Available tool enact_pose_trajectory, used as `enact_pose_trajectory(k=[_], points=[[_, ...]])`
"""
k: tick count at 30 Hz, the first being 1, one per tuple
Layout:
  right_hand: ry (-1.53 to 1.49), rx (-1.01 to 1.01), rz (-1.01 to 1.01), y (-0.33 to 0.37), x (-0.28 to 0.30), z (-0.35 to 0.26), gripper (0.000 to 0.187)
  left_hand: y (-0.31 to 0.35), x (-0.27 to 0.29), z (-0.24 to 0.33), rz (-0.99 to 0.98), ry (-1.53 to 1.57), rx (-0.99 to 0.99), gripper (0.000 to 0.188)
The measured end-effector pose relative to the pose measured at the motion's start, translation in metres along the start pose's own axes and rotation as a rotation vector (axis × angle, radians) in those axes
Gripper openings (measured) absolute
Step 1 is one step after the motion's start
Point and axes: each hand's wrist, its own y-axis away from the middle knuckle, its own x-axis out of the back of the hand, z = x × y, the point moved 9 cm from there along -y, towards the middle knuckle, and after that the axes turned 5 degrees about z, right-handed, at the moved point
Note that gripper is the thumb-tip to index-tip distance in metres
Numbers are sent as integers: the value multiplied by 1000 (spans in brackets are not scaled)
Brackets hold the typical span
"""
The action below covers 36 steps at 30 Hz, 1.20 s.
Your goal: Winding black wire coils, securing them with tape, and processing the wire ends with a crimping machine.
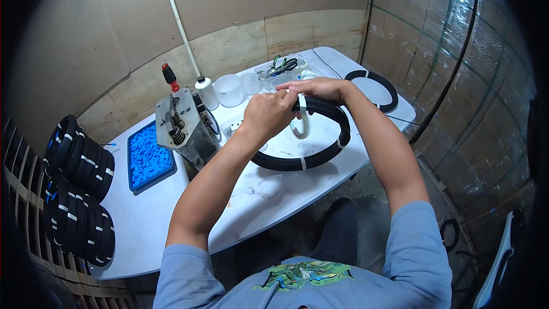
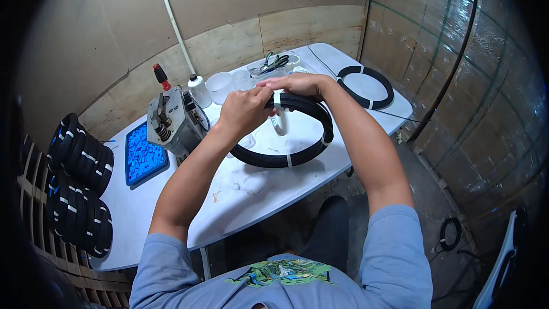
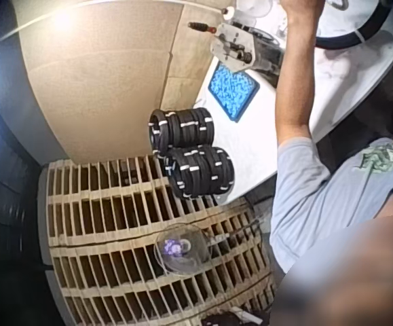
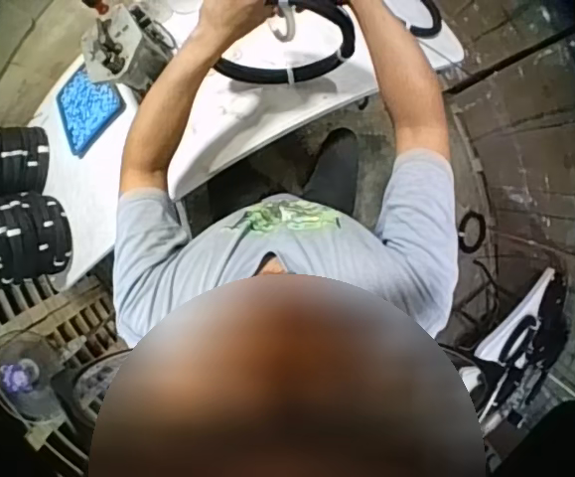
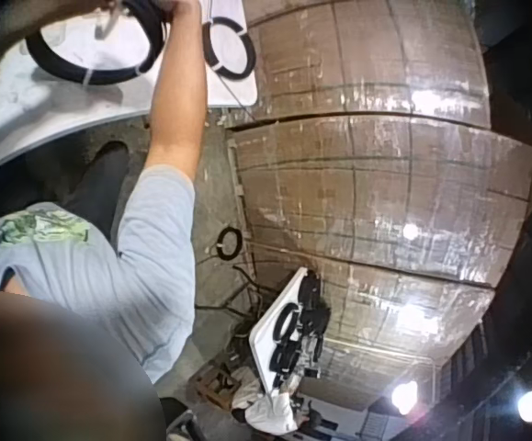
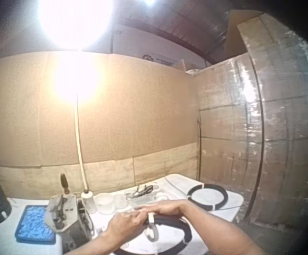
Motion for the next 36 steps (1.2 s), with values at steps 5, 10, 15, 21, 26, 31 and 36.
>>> enact_pose_trajectory(k=[5,10,15,21,26,31,36], points=[[-142,296,188,10,23,-44,41,1,6,1,12,-3,13,26],[-174,401,360,43,27,-87,46,3,2,-8,-9,23,40,24],[-78,437,434,49,28,-93,44,1,3,-4,-10,9,12,18],[-194,325,431,24,37,-58,43,-2,3,4,-1,-13,-8,18],[-269,458,443,45,34,-81,45,0,1,0,-18,21,39,25],[-99,637,505,95,9,-107,62,-2,-3,-8,-41,28,73,22],[-31,748,670,129,-56,-55,74,2,1,-14,-30,31,84,14]])
